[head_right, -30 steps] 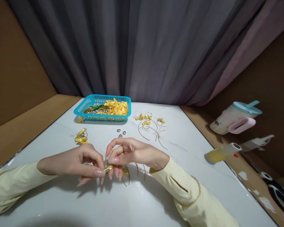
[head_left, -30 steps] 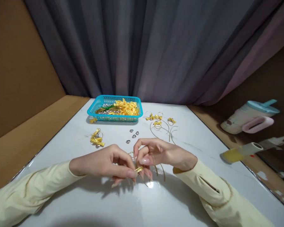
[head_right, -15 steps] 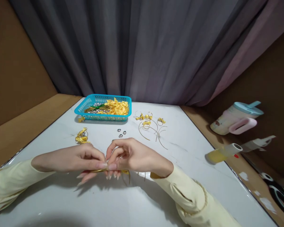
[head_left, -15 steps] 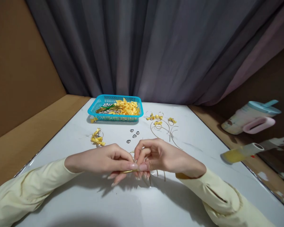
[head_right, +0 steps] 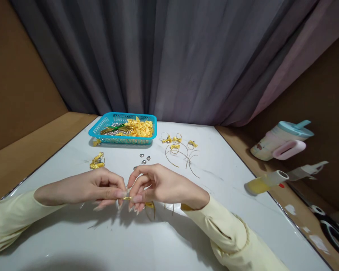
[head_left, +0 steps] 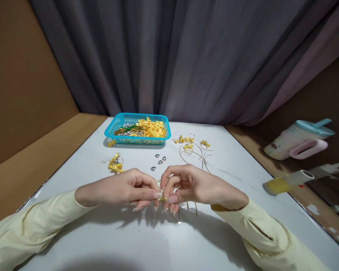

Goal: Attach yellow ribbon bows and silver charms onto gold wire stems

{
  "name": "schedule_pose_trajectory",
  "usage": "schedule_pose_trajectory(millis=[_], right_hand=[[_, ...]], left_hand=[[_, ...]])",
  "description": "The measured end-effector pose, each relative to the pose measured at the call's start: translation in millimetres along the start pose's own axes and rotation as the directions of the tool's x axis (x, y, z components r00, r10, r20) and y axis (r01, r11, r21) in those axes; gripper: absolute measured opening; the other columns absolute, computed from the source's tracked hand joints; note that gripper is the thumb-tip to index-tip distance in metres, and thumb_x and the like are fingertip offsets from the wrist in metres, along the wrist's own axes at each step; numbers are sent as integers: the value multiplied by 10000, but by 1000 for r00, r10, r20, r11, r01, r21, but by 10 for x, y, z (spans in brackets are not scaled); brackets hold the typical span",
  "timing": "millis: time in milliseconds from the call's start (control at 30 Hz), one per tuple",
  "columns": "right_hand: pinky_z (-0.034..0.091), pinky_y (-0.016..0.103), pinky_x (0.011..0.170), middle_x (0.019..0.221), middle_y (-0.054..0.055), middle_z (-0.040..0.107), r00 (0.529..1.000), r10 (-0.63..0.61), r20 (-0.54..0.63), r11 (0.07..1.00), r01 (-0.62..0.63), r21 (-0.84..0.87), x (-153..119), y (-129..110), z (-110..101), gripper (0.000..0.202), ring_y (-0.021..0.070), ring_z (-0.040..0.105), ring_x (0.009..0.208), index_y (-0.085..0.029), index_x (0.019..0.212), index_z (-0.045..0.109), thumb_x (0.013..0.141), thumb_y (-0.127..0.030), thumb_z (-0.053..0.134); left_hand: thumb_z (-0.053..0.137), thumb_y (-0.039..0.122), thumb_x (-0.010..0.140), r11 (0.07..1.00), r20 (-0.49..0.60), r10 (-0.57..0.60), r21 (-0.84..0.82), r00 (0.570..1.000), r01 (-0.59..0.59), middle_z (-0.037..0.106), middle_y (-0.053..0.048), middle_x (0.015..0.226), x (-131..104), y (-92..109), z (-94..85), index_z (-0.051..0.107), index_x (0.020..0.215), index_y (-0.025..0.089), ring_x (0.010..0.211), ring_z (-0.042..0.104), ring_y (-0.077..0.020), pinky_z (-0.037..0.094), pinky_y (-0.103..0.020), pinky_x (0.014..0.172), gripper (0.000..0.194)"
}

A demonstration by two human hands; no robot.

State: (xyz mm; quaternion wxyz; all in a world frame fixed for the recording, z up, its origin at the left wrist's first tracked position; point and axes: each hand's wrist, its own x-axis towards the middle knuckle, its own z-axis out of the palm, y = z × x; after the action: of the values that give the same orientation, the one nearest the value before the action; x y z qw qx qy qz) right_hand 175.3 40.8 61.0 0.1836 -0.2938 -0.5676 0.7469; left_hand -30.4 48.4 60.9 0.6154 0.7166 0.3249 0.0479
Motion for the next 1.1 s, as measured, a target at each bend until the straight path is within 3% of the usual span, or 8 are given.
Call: schedule_pose_trajectory(millis=[400, 600, 800, 967, 1100], right_hand=[[482, 258, 573, 669, -4, 633, 1000, 8, -16, 1000, -9, -21, 17, 25, -23, 174, 85, 573, 514, -134, 830, 555, 721, -177, 684], [457, 223, 568, 692, 9, 627, 999, 49, 1, 995, -49, -83, 19, 0, -86, 160, 67, 547, 535, -105, 850, 618, 724, -182, 679], [490, 245, 596, 644, 2, 634, 998, 46, 34, 998, -44, -53, 40, 39, -112, 172, 87, 595, 551, -107, 830, 622, 730, -235, 678], [491, 241, 566, 625, 4, 653, 997, 63, 45, 998, -63, 2, 38, 39, -123, 189, 89, 596, 525, -111, 814, 598, 698, -216, 704], [489, 235, 562, 599, -6, 646, 995, 75, 62, 996, -78, 45, 40, 38, -84, 161, 77, 583, 488, -105, 813, 599, 696, -168, 692]], left_hand=[[538, 396, 836, 997, -57, -15, 74, 998, 19, 398, 60, 489, -11, 12, 18, 657, 784, 133, 460, 339, -68, 240, -175, 430, 293], [565, 381, 822, 993, -68, -94, -76, 993, 89, 526, 44, 519, 2, 26, 23, 617, 757, 135, 453, 448, -69, 363, -175, 474, 260], [609, 387, 794, 980, 4, -91, -177, 996, 90, 527, 59, 481, 6, -33, -21, 596, 719, 139, 393, 446, -53, 306, -152, 386, 260], [608, 388, 800, 971, -17, -20, -238, 1000, 15, 546, 51, 469, 25, -83, -37, 563, 720, 133, 376, 431, -45, 290, -145, 372, 271], [628, 396, 781, 966, -32, -33, -258, 999, 24, 567, 68, 478, 50, -60, 12, 476, 775, 160, 350, 412, -37, 290, -132, 361, 281]])
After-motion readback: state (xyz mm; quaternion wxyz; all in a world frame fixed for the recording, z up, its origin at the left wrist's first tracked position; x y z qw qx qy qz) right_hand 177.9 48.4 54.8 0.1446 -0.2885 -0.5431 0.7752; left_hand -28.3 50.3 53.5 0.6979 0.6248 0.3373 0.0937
